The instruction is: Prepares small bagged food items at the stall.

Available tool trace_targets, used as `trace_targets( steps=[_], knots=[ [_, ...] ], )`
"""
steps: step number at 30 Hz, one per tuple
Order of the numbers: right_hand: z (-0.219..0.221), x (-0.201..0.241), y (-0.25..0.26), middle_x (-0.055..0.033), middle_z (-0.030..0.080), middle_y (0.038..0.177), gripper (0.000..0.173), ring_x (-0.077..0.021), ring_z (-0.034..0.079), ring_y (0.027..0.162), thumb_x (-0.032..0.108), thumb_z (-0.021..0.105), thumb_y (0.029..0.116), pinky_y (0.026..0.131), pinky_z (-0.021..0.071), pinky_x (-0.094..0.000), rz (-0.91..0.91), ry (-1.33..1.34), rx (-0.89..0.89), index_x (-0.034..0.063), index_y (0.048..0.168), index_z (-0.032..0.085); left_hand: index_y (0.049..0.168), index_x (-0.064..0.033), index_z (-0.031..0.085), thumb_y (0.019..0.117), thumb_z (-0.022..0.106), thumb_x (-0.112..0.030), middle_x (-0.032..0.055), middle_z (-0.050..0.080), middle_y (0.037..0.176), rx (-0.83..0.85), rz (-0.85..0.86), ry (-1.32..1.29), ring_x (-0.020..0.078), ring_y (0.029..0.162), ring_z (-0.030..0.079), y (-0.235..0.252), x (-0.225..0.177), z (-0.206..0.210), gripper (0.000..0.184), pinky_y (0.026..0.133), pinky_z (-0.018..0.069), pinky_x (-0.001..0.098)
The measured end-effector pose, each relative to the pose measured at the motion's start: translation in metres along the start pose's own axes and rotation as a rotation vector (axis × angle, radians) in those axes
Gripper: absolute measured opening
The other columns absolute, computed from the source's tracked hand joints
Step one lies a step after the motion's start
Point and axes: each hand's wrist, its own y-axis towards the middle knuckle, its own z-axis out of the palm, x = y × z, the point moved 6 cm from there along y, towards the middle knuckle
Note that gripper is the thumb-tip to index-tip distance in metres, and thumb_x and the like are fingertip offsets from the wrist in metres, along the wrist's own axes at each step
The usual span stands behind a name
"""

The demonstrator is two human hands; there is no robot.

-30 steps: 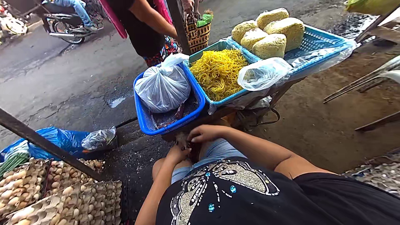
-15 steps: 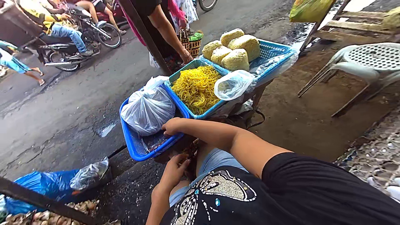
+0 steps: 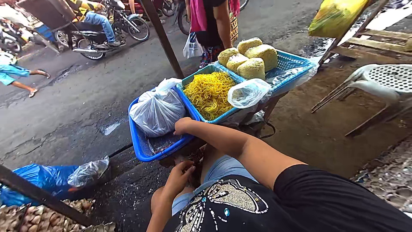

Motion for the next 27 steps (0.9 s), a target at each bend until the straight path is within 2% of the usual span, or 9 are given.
trace_targets(
  steps=[3,5,7,9,11,14,18,22,27],
  knots=[
    [-0.017,-0.009,-0.013,-0.0263,0.064,0.129,0.055,-0.0424,0.058,0.126,0.044,0.042,0.1097,0.102,0.0422,-0.0664,-0.100,0.176,-0.146,-0.0024,0.125,0.066,0.121,-0.0028,0.070,0.1015,0.063,-0.022,0.0105,0.071,0.116,-0.096,0.076,-0.060,0.0128,0.103,0.069,-0.002,-0.002,-0.007,0.028,0.095,0.0555,0.0332],
    [-0.028,-0.017,-0.028,-0.0200,0.071,0.109,0.047,-0.0366,0.067,0.108,0.043,0.048,0.1082,0.094,0.0493,-0.0617,-0.219,0.309,-0.350,0.0030,0.116,0.070,0.117,-0.0028,0.071,0.1011,0.062,-0.020,0.0074,0.072,0.110,-0.160,0.125,-0.135,0.0094,0.096,0.069,-0.003,0.002,-0.011,0.025,0.090,0.0570,0.0294],
    [-0.033,-0.021,-0.051,-0.0143,0.071,0.092,0.035,-0.0271,0.069,0.087,0.035,0.056,0.1062,0.082,0.0547,-0.0517,-0.401,0.480,-0.510,0.0034,0.110,0.069,0.116,-0.0018,0.070,0.1023,0.059,-0.019,0.0050,0.073,0.104,-0.199,0.155,-0.231,0.0075,0.090,0.070,-0.003,0.005,-0.015,0.024,0.085,0.0586,0.0270],
    [-0.025,-0.022,-0.076,-0.0109,0.067,0.088,0.027,-0.0165,0.065,0.078,0.026,0.059,0.1045,0.077,0.0547,-0.0393,-0.583,0.664,-0.466,-0.0002,0.109,0.065,0.118,0.0013,0.067,0.1040,0.053,-0.019,0.0040,0.073,0.103,-0.227,0.196,-0.345,0.0065,0.089,0.071,-0.004,0.004,-0.017,0.028,0.083,0.0595,0.0255],
    [-0.003,-0.022,-0.094,-0.0081,0.064,0.090,0.023,-0.0099,0.062,0.080,0.019,0.060,0.1021,0.077,0.0544,-0.0316,-0.729,0.788,-0.317,-0.0030,0.108,0.062,0.127,0.0045,0.061,0.1037,0.052,-0.028,0.0037,0.072,0.109,-0.240,0.245,-0.462,0.0081,0.093,0.071,-0.005,0.004,-0.019,0.041,0.084,0.0596,0.0268],
    [0.040,-0.024,-0.109,-0.0105,0.063,0.089,0.020,-0.0125,0.060,0.080,0.011,0.065,0.0961,0.076,0.0519,-0.0331,-0.810,0.749,-0.151,-0.0060,0.105,0.062,0.133,0.0036,0.056,0.0951,0.065,-0.053,0.0003,0.073,0.110,-0.297,0.307,-0.642,0.0100,0.093,0.072,-0.006,0.004,-0.020,0.069,0.084,0.0603,0.0285],
    [0.090,-0.037,-0.102,-0.0168,0.065,0.092,0.022,-0.0225,0.063,0.083,0.011,0.068,0.0971,0.077,0.0522,-0.0439,-0.681,0.612,-0.039,-0.0061,0.108,0.062,0.116,-0.0026,0.067,0.1057,0.049,-0.018,-0.0008,0.075,0.095,-0.419,0.263,-0.773,0.0084,0.082,0.071,-0.006,0.010,-0.018,0.026,0.078,0.0605,0.0264],
    [0.115,-0.050,-0.100,-0.0195,0.066,0.099,0.022,-0.0253,0.064,0.091,0.009,0.067,0.0984,0.084,0.0521,-0.0465,-0.562,0.620,0.062,-0.0071,0.113,0.061,0.115,-0.0007,0.067,0.1034,0.049,-0.007,0.0005,0.074,0.090,-0.452,0.164,-0.881,0.0069,0.074,0.070,0.000,0.018,-0.013,0.022,0.070,0.0595,0.0230],
    [0.132,-0.068,-0.096,-0.0188,0.065,0.110,0.032,-0.0173,0.064,0.096,0.006,0.062,0.0998,0.088,0.0535,-0.0373,-0.543,0.930,0.125,-0.0060,0.127,0.051,0.112,0.0023,0.066,0.1065,0.046,-0.005,0.0037,0.074,0.092,-0.502,0.040,-0.888,0.0082,0.075,0.069,0.006,0.029,-0.013,0.023,0.069,0.0594,0.0235]
  ],
)
